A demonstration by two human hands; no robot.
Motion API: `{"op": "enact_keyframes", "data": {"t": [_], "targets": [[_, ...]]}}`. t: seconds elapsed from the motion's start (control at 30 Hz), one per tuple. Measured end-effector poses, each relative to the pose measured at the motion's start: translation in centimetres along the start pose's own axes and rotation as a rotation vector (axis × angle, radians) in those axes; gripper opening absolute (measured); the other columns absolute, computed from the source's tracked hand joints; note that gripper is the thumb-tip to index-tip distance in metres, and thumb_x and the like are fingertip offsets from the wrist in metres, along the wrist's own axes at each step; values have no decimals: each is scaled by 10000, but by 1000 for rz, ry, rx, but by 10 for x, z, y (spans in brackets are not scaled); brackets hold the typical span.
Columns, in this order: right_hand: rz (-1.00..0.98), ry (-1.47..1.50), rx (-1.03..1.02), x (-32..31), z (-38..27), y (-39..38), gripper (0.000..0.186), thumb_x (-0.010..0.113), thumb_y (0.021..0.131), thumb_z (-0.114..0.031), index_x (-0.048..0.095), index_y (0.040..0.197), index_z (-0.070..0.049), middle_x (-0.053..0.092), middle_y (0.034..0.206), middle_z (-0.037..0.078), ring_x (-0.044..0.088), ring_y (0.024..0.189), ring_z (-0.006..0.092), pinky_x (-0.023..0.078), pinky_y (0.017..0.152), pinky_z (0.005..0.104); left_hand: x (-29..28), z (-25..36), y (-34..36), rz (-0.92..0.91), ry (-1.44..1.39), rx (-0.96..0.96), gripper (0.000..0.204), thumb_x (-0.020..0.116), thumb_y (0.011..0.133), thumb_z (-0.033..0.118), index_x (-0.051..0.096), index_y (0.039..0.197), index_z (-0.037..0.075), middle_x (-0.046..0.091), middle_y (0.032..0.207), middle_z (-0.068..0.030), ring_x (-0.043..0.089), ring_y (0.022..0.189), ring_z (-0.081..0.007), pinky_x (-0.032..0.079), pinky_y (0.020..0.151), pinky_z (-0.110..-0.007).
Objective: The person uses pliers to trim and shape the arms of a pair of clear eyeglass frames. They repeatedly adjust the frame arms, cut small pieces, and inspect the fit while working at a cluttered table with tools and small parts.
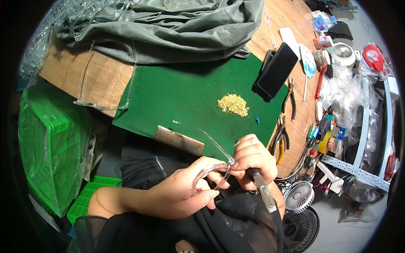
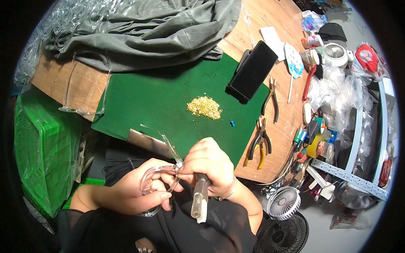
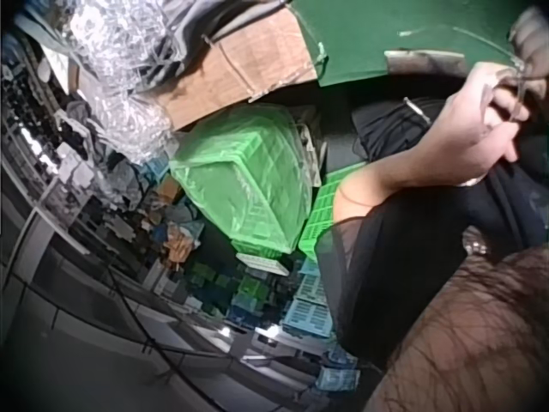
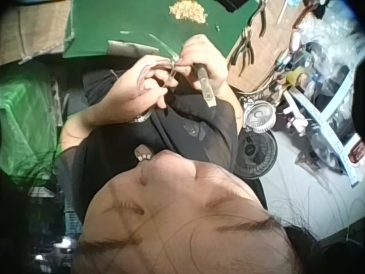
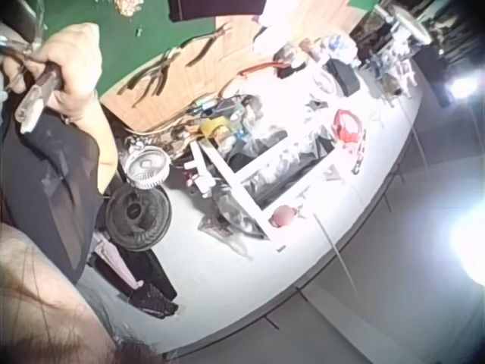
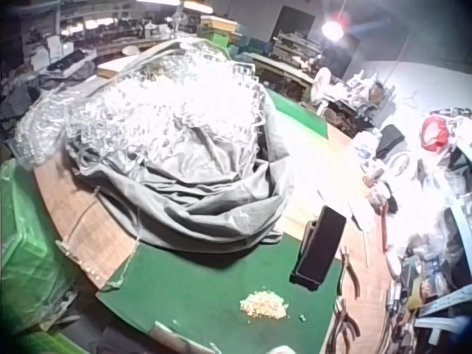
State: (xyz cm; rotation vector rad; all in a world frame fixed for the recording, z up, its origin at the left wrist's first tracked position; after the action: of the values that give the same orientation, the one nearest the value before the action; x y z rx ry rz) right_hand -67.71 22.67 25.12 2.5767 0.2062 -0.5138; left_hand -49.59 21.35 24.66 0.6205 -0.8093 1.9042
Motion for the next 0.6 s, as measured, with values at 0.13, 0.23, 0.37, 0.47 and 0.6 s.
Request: {"op": "enact_keyframes", "data": {"t": [0.13,0.23,0.37,0.47,0.6], "targets": [[-13,-9,-3,3,0,2,167,719,737,-78,586,836,-59,584,738,40,570,650,199,430,619,320,-2,-2,-3,2,-17,-15,517,491,840,-83,267,1299,-6,507,1087,-156,609,816,-173,503,774,-298],[-1,-8,7,3,-1,0,169,719,738,-83,585,838,-60,585,743,42,571,656,201,432,624,323,-1,1,-1,12,-20,-3,519,491,840,-81,263,1301,-9,506,1088,-160,609,815,-174,504,776,-302],[17,3,17,3,-1,-1,167,718,739,-86,585,837,-62,586,751,46,572,663,206,434,632,330,0,-2,-1,2,-25,45,498,497,848,-72,279,1294,-24,498,1072,-157,559,876,-145,515,732,-265],[2,2,25,3,-1,-1,164,714,736,-80,587,838,-62,586,752,50,574,666,211,434,635,334,0,1,-1,10,7,25,513,500,842,-76,272,1298,-14,505,1079,-155,588,857,-159,513,747,-282],[-60,-57,36,1,-3,0,161,707,731,-69,591,843,-61,584,752,54,578,670,215,434,638,335,-1,-3,-3,38,99,36,508,501,841,-79,278,1292,-18,512,1078,-144,583,864,-152,512,737,-274]]}}
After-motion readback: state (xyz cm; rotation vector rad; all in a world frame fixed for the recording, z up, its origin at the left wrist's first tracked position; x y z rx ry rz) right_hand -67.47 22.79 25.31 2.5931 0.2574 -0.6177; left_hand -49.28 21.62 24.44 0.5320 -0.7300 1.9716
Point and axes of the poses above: each hand's wrist, its own y-axis towards the middle knuckle, its own x-axis out of the palm, z = x × y, the point moved 2 cm from there along y, towards the middle knuckle
